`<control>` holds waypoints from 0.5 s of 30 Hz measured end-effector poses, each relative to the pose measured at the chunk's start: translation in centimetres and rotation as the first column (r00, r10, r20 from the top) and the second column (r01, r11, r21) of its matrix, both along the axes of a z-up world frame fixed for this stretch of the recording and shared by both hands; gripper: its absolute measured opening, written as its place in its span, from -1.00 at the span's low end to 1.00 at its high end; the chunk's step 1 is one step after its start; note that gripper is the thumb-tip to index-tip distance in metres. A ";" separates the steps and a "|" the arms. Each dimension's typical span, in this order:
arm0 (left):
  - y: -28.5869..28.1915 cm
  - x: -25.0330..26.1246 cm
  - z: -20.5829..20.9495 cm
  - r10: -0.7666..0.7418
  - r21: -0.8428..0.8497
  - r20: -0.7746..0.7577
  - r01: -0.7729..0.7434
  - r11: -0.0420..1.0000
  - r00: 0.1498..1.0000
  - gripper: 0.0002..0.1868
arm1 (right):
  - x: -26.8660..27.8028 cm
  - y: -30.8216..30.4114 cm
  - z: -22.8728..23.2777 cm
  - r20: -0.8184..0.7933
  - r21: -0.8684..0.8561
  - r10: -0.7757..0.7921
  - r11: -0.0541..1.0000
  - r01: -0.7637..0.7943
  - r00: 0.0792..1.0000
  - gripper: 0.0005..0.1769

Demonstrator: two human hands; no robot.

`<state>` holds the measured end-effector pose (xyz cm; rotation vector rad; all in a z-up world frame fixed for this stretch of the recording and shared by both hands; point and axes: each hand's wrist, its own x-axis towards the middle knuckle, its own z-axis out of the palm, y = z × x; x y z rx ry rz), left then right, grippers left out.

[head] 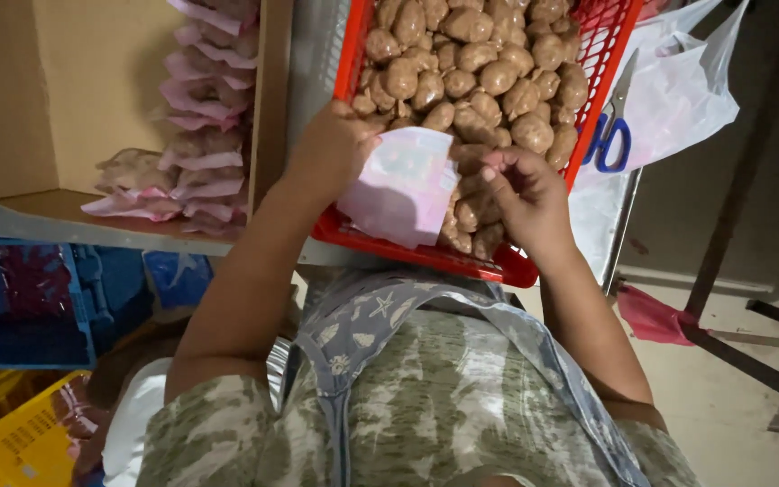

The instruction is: The person takes small food items from a red basket and places them into pink bags, then places the filled bags into a cardboard box.

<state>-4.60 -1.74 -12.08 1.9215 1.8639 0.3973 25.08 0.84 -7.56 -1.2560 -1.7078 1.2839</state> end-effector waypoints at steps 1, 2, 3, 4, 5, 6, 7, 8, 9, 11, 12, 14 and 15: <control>-0.3 0.0 0.7 0.071 -0.007 0.010 -0.071 0.997 0.997 -0.70 | 0.0 -0.1 0.2 -0.036 -0.038 -0.002 0.999 0.001 0.999 -0.84; -0.6 -0.1 1.4 0.141 -0.014 0.020 -0.141 0.990 0.990 -0.64 | -0.1 -0.2 0.3 -0.073 -0.076 -0.006 0.997 0.000 0.997 -0.84; -0.5 -0.6 2.2 0.138 -0.010 0.019 -0.138 0.990 0.990 -0.64 | -0.3 -0.4 0.4 -0.074 -0.073 -0.008 0.997 0.003 0.997 -0.84; -0.5 -1.2 2.9 0.115 -0.079 0.167 -0.104 0.992 0.979 -0.75 | -0.6 -0.7 0.4 -0.132 -0.128 -0.023 0.992 0.006 0.991 -0.85; -0.4 -1.7 3.7 0.100 -0.141 0.312 -0.058 0.988 0.945 -0.73 | -0.8 -0.9 0.5 -0.188 -0.183 -0.040 0.983 0.005 0.981 -0.85; -0.7 -1.8 5.5 0.097 -0.137 0.311 -0.056 0.989 0.946 -0.73 | -1.0 -0.8 0.3 -0.189 -0.179 -0.041 0.984 0.007 0.981 -0.85; -1.1 -1.8 7.3 0.009 -0.017 0.453 -0.002 1.000 0.892 -0.73 | -1.2 -0.7 0.1 -0.304 -0.433 -0.105 0.900 -0.039 0.947 -0.69; -1.5 -1.8 9.2 -0.091 0.110 0.573 0.034 0.993 0.814 -0.72 | -1.3 -0.6 -0.1 -0.393 -0.647 -0.196 0.753 -0.118 0.899 -0.51; -1.6 -1.6 9.4 -0.097 0.114 0.571 0.038 0.993 0.815 -0.72 | -2.2 -0.6 2.0 -0.395 -0.644 -0.199 0.756 -0.116 0.897 -0.51; -1.7 -1.0 9.7 -0.279 0.272 0.755 0.103 0.957 0.594 -0.75 | -3.8 -0.7 6.2 -0.533 -0.732 -0.241 0.613 -0.298 0.811 -0.17; -2.4 -0.7 10.0 -0.283 0.274 0.754 0.108 0.956 0.592 -0.75 | -4.1 -0.8 6.1 -0.533 -0.731 -0.244 0.616 -0.295 0.810 -0.17; -3.8 0.1 10.5 -0.355 0.329 0.816 0.139 0.934 0.457 -0.85 | -4.6 -0.9 6.1 -0.745 -0.650 -0.288 0.515 -0.559 0.602 -0.07; -3.9 0.0 10.9 -0.359 0.331 0.815 0.142 0.933 0.456 -0.85 | -4.8 -0.5 6.1 -0.746 -0.649 -0.288 0.519 -0.557 0.601 -0.07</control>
